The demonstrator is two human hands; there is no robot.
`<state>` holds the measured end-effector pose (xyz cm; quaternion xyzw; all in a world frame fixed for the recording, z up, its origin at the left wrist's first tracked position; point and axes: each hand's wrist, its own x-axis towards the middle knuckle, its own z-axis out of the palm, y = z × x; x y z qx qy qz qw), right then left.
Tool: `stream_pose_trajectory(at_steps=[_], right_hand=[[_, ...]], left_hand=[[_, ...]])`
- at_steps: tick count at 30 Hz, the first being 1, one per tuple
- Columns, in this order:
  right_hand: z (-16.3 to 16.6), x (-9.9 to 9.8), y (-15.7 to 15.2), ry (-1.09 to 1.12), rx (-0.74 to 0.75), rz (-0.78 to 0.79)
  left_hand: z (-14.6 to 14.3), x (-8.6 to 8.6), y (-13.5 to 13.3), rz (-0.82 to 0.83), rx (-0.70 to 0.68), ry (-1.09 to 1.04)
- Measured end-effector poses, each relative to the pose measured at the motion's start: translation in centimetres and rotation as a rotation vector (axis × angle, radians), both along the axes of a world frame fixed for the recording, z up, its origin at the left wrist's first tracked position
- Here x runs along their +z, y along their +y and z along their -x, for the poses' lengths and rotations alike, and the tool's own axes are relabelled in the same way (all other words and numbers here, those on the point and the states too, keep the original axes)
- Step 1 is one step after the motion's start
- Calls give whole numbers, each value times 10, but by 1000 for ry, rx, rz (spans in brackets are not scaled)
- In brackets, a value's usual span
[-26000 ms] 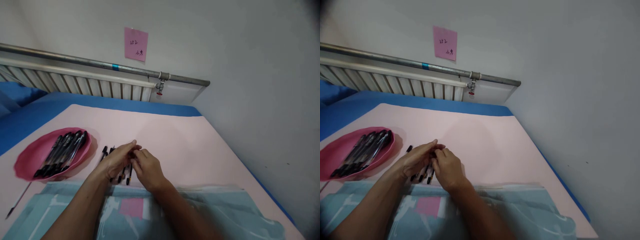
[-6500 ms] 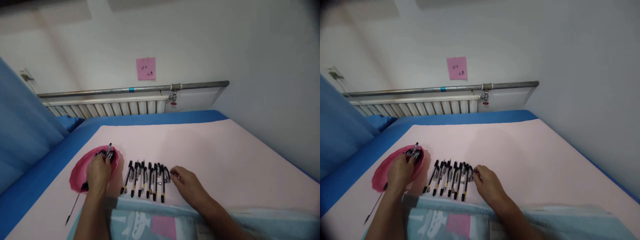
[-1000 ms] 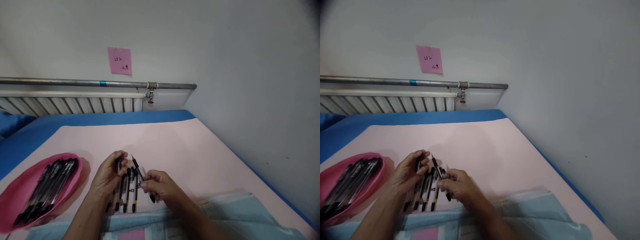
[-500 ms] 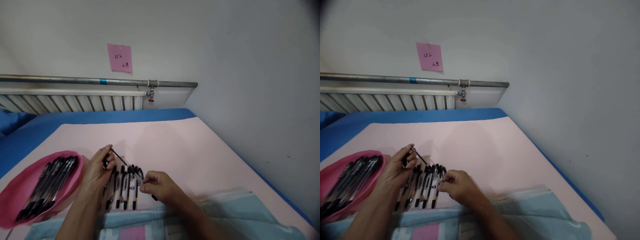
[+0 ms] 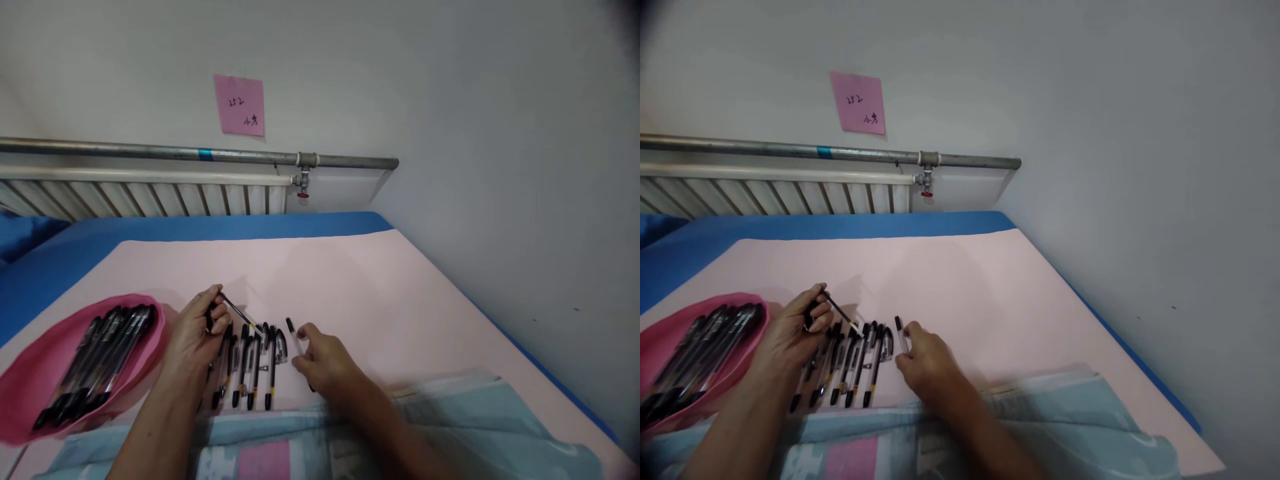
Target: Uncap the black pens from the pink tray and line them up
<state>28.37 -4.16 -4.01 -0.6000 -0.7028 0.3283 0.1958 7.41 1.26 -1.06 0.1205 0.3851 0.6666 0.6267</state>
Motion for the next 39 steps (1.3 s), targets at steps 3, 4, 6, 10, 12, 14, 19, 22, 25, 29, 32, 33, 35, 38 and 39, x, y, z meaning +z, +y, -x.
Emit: stream_pose_trajectory(at_steps=[3, 4, 6, 10, 12, 14, 19, 22, 25, 29, 32, 33, 35, 38, 39], right_hand=[[3, -2, -3, 2, 24, -5], [5, -2, -4, -4, 25, -9], [7, -3, -5, -20, 33, -27], [11, 1, -8, -21, 88, -67], [11, 2, -9, -18, 105, -83], [11, 3, -10, -20, 120, -95], [10, 3, -9, 10, 141, -127], [9, 7, -6, 56, 78, -133], [9, 15, -4, 221, 17, -42], [15, 21, -6, 523, 18, 178], [19, 15, -6, 673, -22, 238], [18, 12, -5, 693, -38, 226], [15, 6, -3, 667, -72, 194], [8, -3, 0, 482, -114, 138], [6, -5, 0, 404, -113, 115]], left_hand=[[-1, -2, 0, 12, -13, 8], [-1, -2, 0, 16, -15, 11], [-1, -3, 0, 21, -24, 17], [-2, -3, 0, 21, -48, 29], [-3, -3, -1, 24, -58, 37], [-5, -2, -2, 29, -75, 47], [-13, -2, -6, 31, -158, 87], [-19, -1, -9, 37, -260, 143], [-27, -2, -14, 21, -361, 226], [-41, -4, -21, 4, -451, 308], [-49, -6, -24, 12, -505, 320], [-50, -6, -25, 12, -519, 318], [-49, -6, -24, 16, -526, 306], [-44, -7, -21, 47, -477, 239], [-42, -8, -19, 68, -466, 199]])
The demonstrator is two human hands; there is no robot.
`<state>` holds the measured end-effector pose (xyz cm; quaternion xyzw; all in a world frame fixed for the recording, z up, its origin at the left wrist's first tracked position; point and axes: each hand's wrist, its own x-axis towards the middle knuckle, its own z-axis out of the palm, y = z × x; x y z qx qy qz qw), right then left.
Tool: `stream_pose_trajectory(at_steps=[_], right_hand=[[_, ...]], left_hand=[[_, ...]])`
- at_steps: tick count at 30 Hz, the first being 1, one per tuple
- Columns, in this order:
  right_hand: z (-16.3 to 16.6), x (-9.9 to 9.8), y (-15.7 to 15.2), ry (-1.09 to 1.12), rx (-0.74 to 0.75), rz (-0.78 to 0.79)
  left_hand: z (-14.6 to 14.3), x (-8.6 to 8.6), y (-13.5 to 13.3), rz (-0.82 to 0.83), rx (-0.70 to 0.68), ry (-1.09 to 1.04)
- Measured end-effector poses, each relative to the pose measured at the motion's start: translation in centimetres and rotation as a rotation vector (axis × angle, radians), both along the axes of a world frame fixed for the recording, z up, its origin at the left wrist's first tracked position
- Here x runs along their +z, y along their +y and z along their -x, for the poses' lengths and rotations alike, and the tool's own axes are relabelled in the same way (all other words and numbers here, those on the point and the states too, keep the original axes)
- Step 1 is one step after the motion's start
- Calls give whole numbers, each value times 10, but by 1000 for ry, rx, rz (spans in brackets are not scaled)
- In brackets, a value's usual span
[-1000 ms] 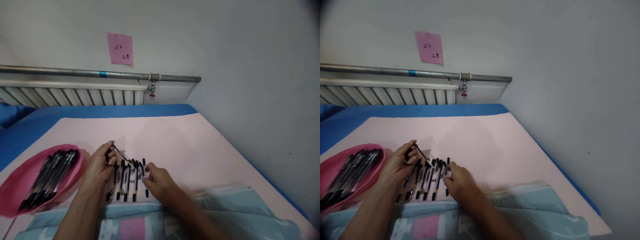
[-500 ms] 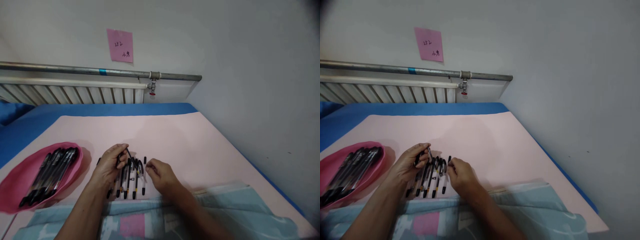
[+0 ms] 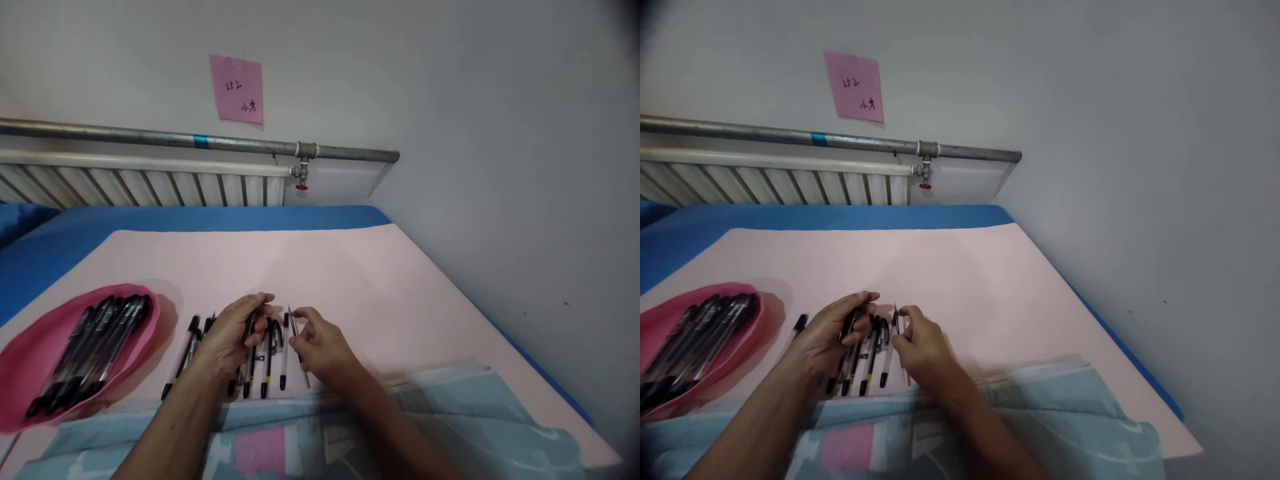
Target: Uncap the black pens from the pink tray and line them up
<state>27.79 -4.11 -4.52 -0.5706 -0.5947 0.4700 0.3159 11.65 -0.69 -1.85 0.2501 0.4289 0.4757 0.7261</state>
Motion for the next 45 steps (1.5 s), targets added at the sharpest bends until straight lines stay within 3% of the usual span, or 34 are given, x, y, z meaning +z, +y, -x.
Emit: stream_pose_trajectory(at_steps=[4, 17, 23, 31, 45], right_hand=[[-3, -4, -1, -210, 50, -77], [-2, 2, -3, -422, 132, -221], [-2, -2, -3, -440, 131, -282], [1, 6, -2, -433, 85, -334], [2, 4, -6, -568, 141, -378]], left_hand=[[3, -2, 3, 102, -3, -129], [-2, 8, 0, 170, 14, -163], [5, 10, 2, 159, 94, -158], [3, 9, 1, 169, 61, -170], [3, 7, 3, 161, 82, -145]])
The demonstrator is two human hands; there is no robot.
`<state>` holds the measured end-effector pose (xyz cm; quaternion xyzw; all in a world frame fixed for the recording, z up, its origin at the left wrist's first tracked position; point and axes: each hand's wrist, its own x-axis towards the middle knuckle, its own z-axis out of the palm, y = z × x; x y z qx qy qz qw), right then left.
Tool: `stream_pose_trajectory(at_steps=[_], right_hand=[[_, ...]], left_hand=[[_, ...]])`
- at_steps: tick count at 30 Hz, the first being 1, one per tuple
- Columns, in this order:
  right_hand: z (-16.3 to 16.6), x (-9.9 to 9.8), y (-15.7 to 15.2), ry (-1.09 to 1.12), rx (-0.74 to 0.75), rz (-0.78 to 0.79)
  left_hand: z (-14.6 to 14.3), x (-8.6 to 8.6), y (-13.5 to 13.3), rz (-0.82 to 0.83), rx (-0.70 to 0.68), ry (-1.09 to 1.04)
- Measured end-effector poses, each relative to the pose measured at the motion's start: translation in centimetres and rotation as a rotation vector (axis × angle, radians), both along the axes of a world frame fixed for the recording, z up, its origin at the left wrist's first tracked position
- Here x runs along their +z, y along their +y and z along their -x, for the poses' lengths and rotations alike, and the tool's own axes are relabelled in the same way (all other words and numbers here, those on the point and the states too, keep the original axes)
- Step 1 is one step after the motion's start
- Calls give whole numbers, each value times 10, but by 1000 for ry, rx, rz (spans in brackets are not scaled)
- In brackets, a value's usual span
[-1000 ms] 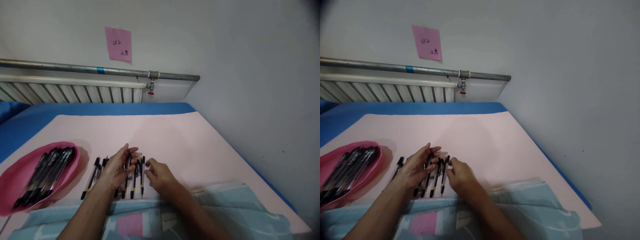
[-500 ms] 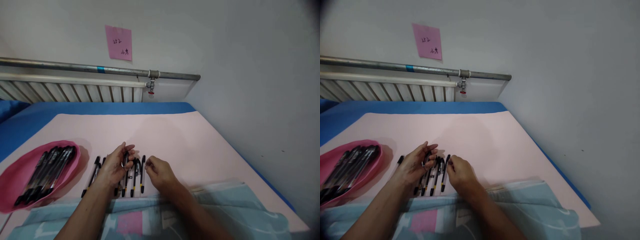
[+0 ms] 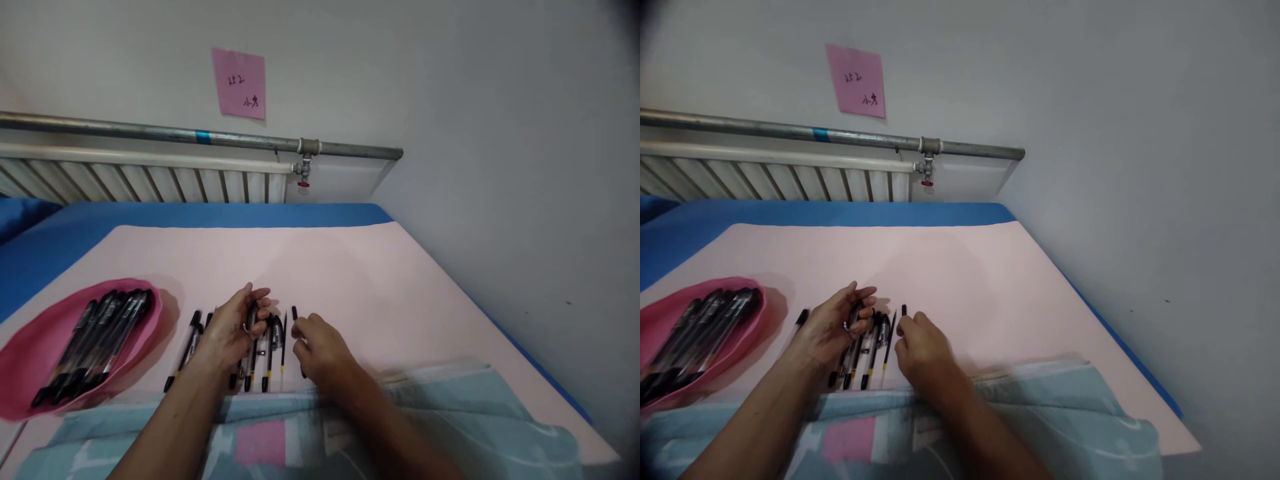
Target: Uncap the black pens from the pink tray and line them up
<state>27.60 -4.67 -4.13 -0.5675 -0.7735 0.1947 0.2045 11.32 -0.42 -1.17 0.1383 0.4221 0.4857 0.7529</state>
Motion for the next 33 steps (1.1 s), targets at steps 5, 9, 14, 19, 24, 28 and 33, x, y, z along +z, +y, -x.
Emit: stream_pose_trajectory(at_steps=[5, 9, 14, 19, 24, 28, 33], right_hand=[[8, 2, -6, -15, 5, -100], [12, 2, -8, -31, 37, -121], [7, 2, -5, -145, 11, -52], [-4, 3, 0, -253, -52, -16], [-11, 10, 4, -120, -73, 67], [-8, 14, 4, 20, -114, 127], [0, 12, -1, 52, -58, 160]], left_hand=[[0, 0, 0, -8, 5, 2], [-1, 0, -1, -16, 0, -5], [-1, 0, 0, -8, 5, -3], [-1, 1, -1, -5, 14, 17], [-1, 1, -1, -4, 9, -1], [0, 0, 0, -19, 15, -3], [-1, 1, 0, -8, 17, 16]])
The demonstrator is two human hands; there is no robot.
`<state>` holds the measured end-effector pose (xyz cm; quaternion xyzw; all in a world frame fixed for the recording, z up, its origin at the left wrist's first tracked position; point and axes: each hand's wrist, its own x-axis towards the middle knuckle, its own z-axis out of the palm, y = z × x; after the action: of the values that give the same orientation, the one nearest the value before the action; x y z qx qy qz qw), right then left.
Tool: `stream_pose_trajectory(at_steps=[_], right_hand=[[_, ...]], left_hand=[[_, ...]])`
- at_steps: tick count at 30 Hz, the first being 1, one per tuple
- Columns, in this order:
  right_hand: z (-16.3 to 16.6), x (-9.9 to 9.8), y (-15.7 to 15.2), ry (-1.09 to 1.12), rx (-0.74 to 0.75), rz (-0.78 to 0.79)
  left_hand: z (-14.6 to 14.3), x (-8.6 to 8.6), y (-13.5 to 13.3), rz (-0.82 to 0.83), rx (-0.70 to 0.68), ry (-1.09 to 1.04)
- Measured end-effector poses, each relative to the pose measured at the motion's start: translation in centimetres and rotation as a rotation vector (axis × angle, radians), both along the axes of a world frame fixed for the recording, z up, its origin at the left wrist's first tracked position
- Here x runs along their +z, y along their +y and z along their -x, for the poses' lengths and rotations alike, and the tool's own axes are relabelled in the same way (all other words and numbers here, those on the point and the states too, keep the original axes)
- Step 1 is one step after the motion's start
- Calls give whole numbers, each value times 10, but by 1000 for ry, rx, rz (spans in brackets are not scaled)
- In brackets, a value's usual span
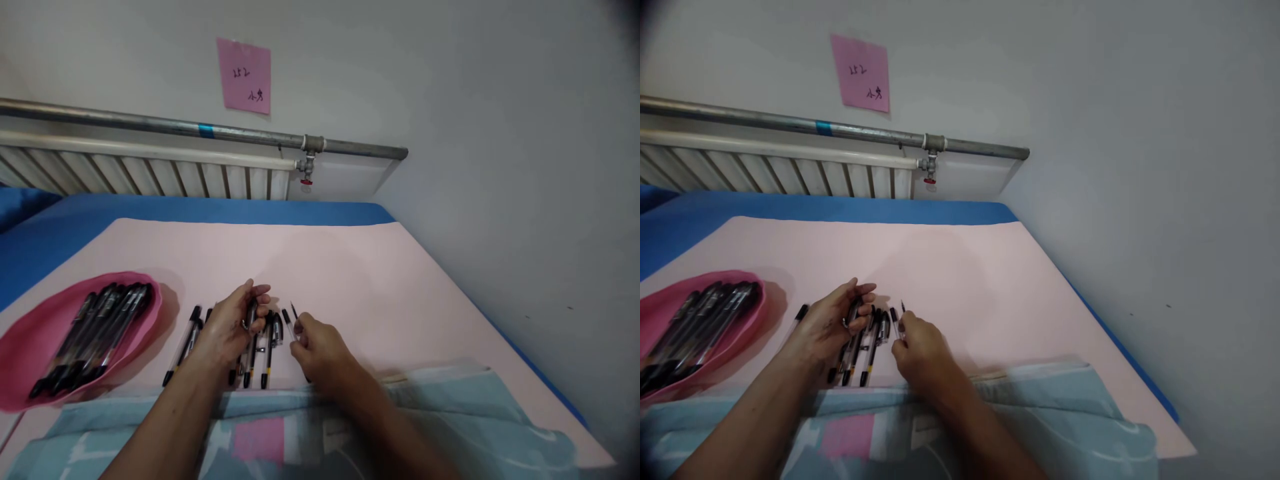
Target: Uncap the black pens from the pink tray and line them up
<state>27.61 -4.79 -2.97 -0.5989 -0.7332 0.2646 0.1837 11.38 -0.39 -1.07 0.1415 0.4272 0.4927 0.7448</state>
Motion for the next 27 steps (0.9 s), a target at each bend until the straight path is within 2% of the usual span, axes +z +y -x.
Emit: stream_pose_trajectory(at_steps=[6, 9, 14, 21, 25, 27], right_hand=[[-2, -3, -1, -176, -16, -140], [-3, -4, -2, -230, 2, -119], [2, -3, -7, -91, 83, -35], [4, -1, -9, -11, 133, -54], [3, 5, -4, 41, 28, -94], [5, 9, -4, 117, -15, -174]], left_hand=[[-1, 3, 0, 9, 16, 12], [0, 1, 0, 15, 15, 12], [1, -2, -1, 3, 14, 16], [1, -1, 0, 4, -5, 0], [1, 0, -1, 23, -29, -51], [-1, 0, -2, 40, -35, -73]])
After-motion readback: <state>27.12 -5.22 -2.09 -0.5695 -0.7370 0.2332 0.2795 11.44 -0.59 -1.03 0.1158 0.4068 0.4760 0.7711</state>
